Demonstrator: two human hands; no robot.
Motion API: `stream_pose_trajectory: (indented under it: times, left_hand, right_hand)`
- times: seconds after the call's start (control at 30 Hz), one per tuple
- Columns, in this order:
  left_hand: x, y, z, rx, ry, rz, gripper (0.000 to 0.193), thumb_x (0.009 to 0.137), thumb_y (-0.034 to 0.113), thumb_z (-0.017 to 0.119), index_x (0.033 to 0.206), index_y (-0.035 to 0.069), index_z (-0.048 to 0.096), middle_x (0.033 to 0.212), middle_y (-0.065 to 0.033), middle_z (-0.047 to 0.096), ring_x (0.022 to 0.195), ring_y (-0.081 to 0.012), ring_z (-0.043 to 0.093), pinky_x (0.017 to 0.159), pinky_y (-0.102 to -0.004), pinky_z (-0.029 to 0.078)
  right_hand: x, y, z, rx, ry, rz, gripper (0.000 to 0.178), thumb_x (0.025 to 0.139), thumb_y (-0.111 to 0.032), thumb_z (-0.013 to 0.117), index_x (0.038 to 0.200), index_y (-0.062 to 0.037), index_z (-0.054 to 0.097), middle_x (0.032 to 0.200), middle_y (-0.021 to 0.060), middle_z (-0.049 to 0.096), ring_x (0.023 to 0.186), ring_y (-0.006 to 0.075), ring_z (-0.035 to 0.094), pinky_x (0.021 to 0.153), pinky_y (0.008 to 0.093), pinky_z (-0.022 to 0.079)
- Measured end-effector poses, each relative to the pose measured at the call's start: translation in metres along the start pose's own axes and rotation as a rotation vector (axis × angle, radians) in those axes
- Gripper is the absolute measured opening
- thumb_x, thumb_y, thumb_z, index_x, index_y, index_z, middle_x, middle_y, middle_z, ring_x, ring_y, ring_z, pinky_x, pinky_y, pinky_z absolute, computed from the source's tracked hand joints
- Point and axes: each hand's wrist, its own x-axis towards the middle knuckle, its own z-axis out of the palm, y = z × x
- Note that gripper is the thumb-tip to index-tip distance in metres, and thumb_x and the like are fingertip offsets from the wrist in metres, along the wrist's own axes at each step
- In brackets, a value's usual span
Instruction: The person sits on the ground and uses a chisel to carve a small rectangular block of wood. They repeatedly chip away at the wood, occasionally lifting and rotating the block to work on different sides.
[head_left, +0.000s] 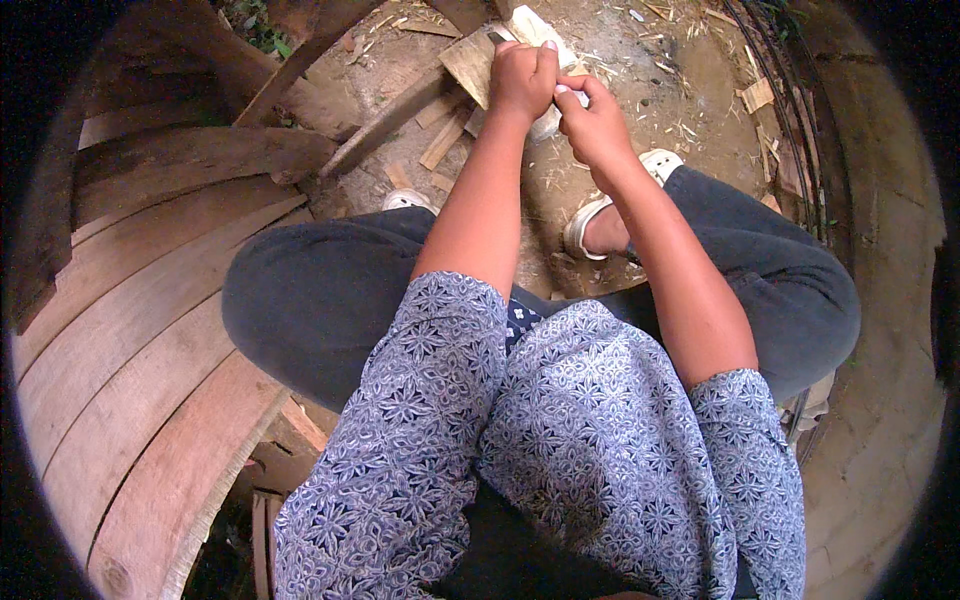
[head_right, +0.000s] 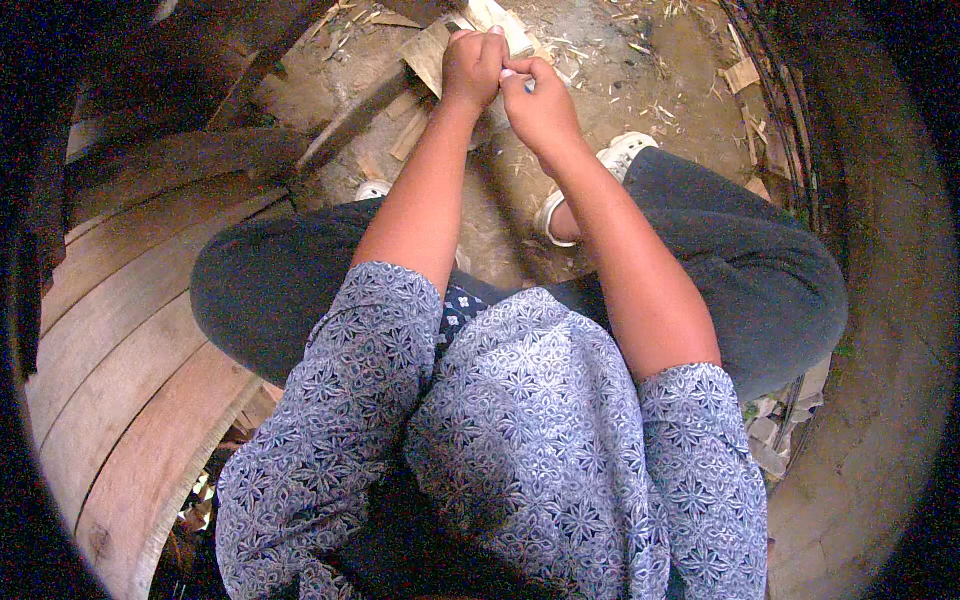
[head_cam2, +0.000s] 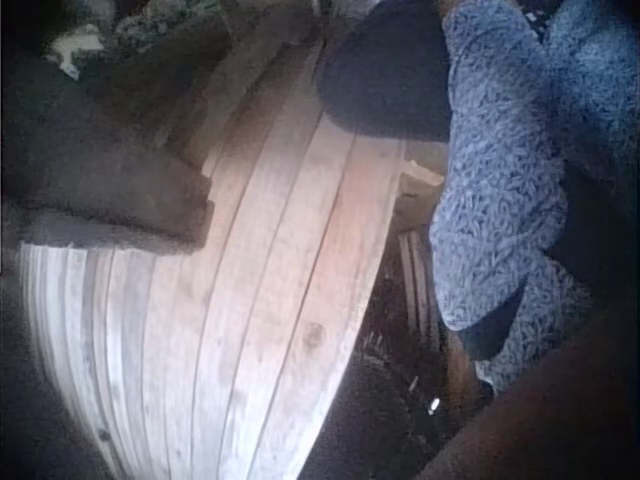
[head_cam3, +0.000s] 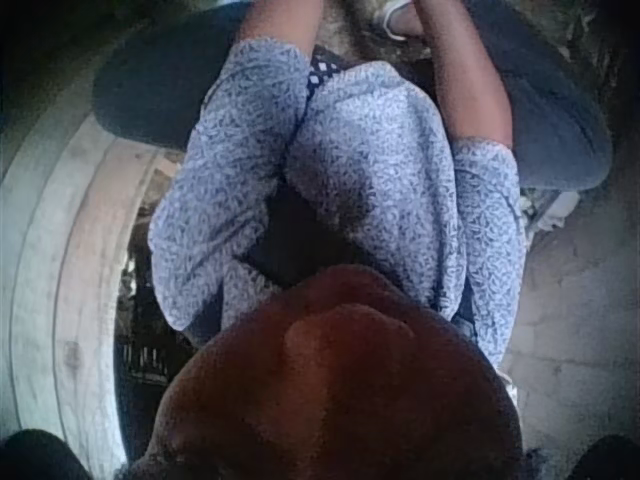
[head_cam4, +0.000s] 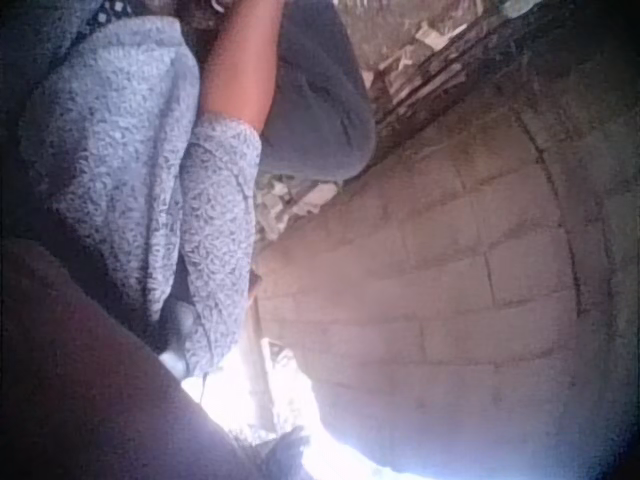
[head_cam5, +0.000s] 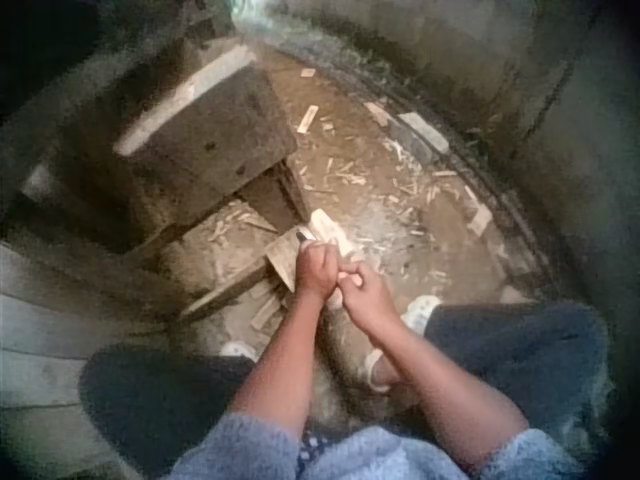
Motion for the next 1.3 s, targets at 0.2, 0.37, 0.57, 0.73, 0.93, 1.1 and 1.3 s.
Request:
stream_pose_trajectory:
  times: [0.2,0.37,0.57,0.73,0.93,1.1,1.3]
  left_hand:
    - [-0.001,0.007,-0.001,0.047,-0.054,-0.078,0.05,0.096,0.029,0.039,0.061,0.002,0.063,0.066,-0.0199,0.064,0.072,-0.0399,0.06,0.082,-0.0485,0.043]
    - [-0.015,0.022,0.003,-0.056,-0.072,-0.123,0.05,0.096,0.028,0.04,0.061,0.001,0.063,0.068,-0.0208,0.064,0.073,-0.0408,0.06,0.085,-0.0483,0.042]
    - [-0.017,0.017,0.003,-0.081,0.003,-0.033,0.051,0.097,0.028,0.037,0.057,0.005,0.057,0.058,-0.015,0.059,0.062,-0.038,0.056,0.076,-0.0467,0.042]
    - [0.001,0.003,-0.006,-0.072,-0.037,0.001,0.05,0.097,0.027,0.036,0.057,0.006,0.057,0.058,-0.0142,0.059,0.062,-0.0371,0.056,0.074,-0.0459,0.043]
    - [-0.005,0.003,0.001,-0.009,-0.02,-0.018,0.048,0.097,0.026,0.037,0.06,0.005,0.059,0.062,-0.0162,0.061,0.066,-0.0386,0.056,0.076,-0.0472,0.043]
    - [-0.02,0.019,0.013,-0.021,0.055,-0.038,0.049,0.097,0.027,0.037,0.06,0.004,0.058,0.063,-0.0164,0.06,0.068,-0.0392,0.056,0.079,-0.0477,0.042]
    - [-0.026,0.015,0.015,-0.038,0.023,-0.014,0.05,0.098,0.028,0.037,0.059,0.004,0.057,0.061,-0.0153,0.06,0.067,-0.0385,0.057,0.078,-0.0469,0.043]
  right_hand:
    - [0.0,0.002,-0.004,0.023,-0.018,0.003,0.029,0.092,-0.025,0.06,0.11,-0.0035,0.066,0.106,0.0184,0.068,0.101,0.0274,0.064,0.09,0.0357,0.047]
    - [-0.011,0.006,-0.012,-0.026,0.012,-0.017,0.028,0.092,-0.025,0.06,0.108,-0.0023,0.066,0.106,0.0196,0.068,0.102,0.0286,0.065,0.091,0.0366,0.047]
    - [-0.018,0.005,-0.008,-0.12,0.032,-0.061,0.028,0.092,-0.026,0.059,0.107,-0.0031,0.066,0.104,0.023,0.068,0.101,0.0337,0.066,0.09,0.0384,0.048]
    - [-0.002,0.002,0.002,-0.13,0.059,-0.113,0.027,0.092,-0.026,0.058,0.108,-0.0056,0.066,0.103,0.0231,0.068,0.1,0.0349,0.066,0.09,0.0393,0.048]
    - [-0.001,0.009,0.001,-0.069,0.028,-0.081,0.028,0.091,-0.026,0.059,0.109,-0.0046,0.066,0.105,0.0202,0.069,0.101,0.0306,0.066,0.092,0.0374,0.047]
    - [-0.013,0.018,-0.014,-0.069,0.029,-0.091,0.028,0.091,-0.026,0.059,0.107,-0.0042,0.068,0.104,0.0203,0.069,0.099,0.0314,0.066,0.09,0.0381,0.048]
    - [-0.022,0.02,-0.016,-0.141,0.044,-0.14,0.028,0.091,-0.026,0.059,0.107,-0.0037,0.067,0.103,0.0221,0.069,0.098,0.034,0.067,0.088,0.0398,0.049]
